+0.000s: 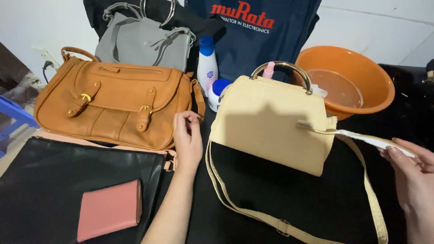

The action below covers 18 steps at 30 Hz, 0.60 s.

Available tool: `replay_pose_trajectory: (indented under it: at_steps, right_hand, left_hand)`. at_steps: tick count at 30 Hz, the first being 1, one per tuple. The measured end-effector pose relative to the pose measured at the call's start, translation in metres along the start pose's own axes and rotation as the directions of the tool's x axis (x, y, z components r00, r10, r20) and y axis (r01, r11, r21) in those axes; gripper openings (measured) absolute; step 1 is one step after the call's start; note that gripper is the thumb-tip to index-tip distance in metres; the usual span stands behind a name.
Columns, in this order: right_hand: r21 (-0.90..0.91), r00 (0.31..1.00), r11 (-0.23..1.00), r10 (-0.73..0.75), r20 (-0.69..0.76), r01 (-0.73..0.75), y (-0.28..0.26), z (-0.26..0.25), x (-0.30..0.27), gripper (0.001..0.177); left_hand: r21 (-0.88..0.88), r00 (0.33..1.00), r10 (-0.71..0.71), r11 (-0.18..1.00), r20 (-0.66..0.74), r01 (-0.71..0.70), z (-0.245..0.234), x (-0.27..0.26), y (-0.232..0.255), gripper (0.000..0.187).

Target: Cleaning a cream-colored leather bag using a toothbrush and cleaning solution from a bucket.

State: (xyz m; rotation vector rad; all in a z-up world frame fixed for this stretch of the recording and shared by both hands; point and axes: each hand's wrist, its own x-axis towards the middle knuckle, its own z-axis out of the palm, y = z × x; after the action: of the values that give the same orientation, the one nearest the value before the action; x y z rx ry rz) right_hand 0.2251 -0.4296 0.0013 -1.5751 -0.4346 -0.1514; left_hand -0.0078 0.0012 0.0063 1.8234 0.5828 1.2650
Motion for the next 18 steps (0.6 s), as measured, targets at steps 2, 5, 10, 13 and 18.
replay_pose_trajectory:
  at_steps: [2,5,10,13,18]
  right_hand:
    - [-0.005,1.0,1.0,-0.02,0.016,0.02,0.0,-0.001,-0.002,0.024]
    - [0.024,0.998,0.998,-0.051,0.027,0.051,0.0,0.0,-0.002,0.026]
    - [0.028,1.0,1.0,0.007,-0.014,-0.007,-0.034,0.021,-0.013,0.021]
    - [0.051,0.999,0.998,0.029,-0.028,-0.028,-0.044,0.024,-0.015,0.024]
    - [0.054,0.999,0.998,0.038,-0.021,-0.037,-0.053,0.03,-0.018,0.026]
  left_hand:
    - [0.02,1.0,0.002,1.0,0.016,-0.002,-0.001,-0.001,0.002,0.012]
    - [0.038,1.0,0.009,0.999,0.014,-0.009,0.0,0.0,0.002,0.012]
    - [0.046,0.997,0.077,0.996,-0.004,-0.077,0.002,-0.001,-0.004,0.012]
    - [0.046,0.997,0.08,0.996,-0.009,-0.08,0.003,-0.001,-0.003,0.012]
    - [0.035,0.998,0.066,0.997,-0.001,-0.066,0.003,-0.002,0.002,0.013]
